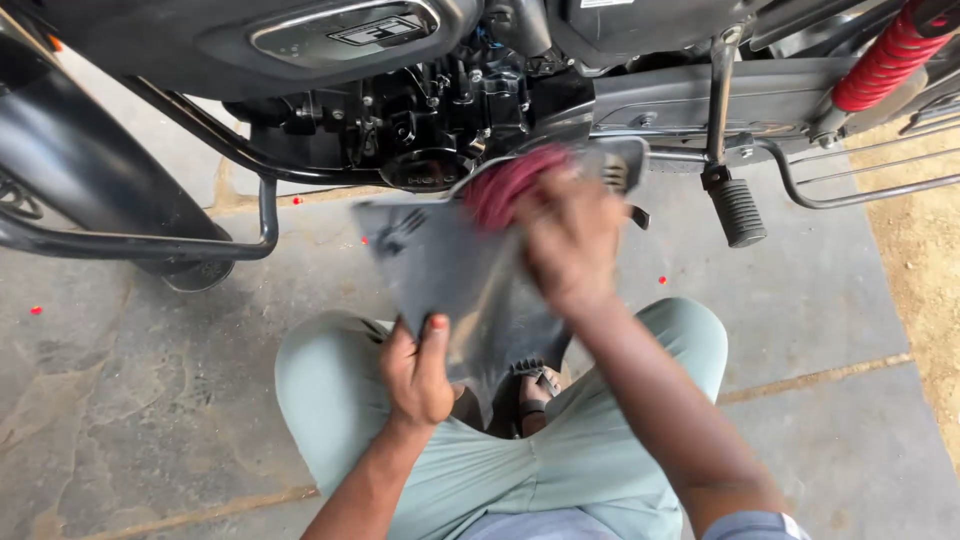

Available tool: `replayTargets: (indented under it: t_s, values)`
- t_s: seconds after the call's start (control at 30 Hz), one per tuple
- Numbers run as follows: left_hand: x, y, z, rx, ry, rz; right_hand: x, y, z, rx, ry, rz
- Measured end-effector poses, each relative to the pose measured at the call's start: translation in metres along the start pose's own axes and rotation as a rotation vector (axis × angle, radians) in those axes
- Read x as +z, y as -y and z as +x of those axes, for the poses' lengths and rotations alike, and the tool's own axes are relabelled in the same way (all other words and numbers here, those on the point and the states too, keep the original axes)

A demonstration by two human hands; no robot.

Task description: The camera wearer is cleaning and reassembling motorcycle body panels, specifically a plastic side panel, using a screwdriver and a cloth.

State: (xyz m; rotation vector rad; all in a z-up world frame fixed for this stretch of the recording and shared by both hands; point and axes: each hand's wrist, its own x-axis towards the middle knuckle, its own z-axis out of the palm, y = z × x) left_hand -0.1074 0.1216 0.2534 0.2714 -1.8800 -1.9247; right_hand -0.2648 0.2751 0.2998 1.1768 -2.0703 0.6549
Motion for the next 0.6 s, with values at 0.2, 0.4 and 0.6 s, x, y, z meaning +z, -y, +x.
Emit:
replayTargets:
  t_s: [0.2, 0.4, 0.6]
  values:
    - [-0.018, 0.018, -0.01, 0.099, -0.087, 0.096, -0.015, -0.013, -0.013, 0.239, 0.132, -0.409]
    - [-0.02, 0.023, 0.003, -0.008, -0.126, 0.163, 0.0, -0.016, -0.06, 0.38, 0.381, -0.065]
    - [-0.018, 0.031, -0.003, -0.11, -0.117, 0.049, 0.029, 0.034, -0.06, 0.538, 0.205, 0.587]
